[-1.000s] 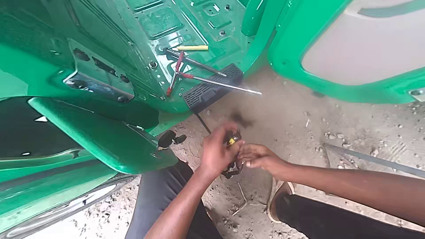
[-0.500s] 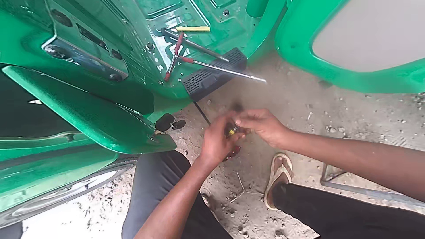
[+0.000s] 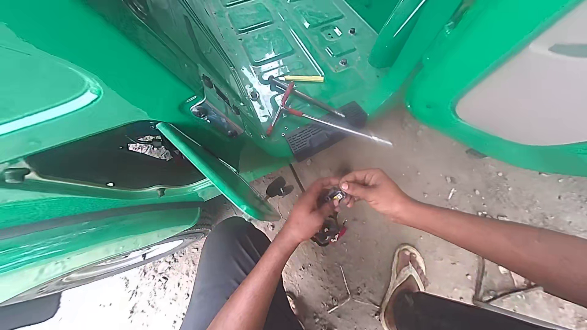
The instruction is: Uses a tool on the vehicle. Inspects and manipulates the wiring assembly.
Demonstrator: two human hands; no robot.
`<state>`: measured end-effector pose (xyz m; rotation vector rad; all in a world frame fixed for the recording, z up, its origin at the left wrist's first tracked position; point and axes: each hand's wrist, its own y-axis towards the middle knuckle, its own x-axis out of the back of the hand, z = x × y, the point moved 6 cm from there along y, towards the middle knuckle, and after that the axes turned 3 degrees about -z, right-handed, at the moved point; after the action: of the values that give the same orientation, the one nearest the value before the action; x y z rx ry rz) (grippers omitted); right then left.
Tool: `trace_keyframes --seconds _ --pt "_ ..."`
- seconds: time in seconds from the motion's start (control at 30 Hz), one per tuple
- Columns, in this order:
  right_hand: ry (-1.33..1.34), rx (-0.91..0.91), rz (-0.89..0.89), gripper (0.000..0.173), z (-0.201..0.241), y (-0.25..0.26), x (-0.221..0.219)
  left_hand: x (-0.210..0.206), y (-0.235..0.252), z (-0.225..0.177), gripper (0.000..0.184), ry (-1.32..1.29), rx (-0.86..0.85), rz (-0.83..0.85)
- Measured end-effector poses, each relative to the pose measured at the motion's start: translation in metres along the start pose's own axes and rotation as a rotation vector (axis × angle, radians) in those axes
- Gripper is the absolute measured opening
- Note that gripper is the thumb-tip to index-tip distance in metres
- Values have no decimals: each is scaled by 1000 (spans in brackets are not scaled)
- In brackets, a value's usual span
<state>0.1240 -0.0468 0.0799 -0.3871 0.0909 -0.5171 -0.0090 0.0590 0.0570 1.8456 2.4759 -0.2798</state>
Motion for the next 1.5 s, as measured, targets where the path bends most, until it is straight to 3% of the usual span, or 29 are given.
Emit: trace_keyframes --seconds 0.07,0.17,0.23,0.43,0.6,0.8,0.97,1.17,1.3,1.5 --pt "-287 122 39 17 22 12 1 6 -3 3 35 -2 63 -14" --pt "-859 737 0 19 85 42 -12 15 -8 10 30 -20 116 -67" --pt "-944 915 10 19 112 73 -32 20 -10 10 31 -74 140 -111" --pt "-1143 797 188 19 127 133 -86 32 -19 4 32 -190 180 -204" --pt "-1250 530 59 16 123 152 -103 43 -26 8 32 -231 169 -259" --pt "-1226 417 -4 18 131 156 -103 52 -32 14 32 -238 144 -330" --pt "-1271 436 97 15 139 164 -105 57 -34 15 31 -254 140 -372" --pt "-1144 536 43 11 159 168 -65 59 -38 19 30 -220 145 -394" --pt "-1301 665 141 13 148 167 -78 64 -36 20 29 -206 115 -411" --pt "-1407 632 177 7 144 163 -94 61 -36 17 30 -196 109 -398"
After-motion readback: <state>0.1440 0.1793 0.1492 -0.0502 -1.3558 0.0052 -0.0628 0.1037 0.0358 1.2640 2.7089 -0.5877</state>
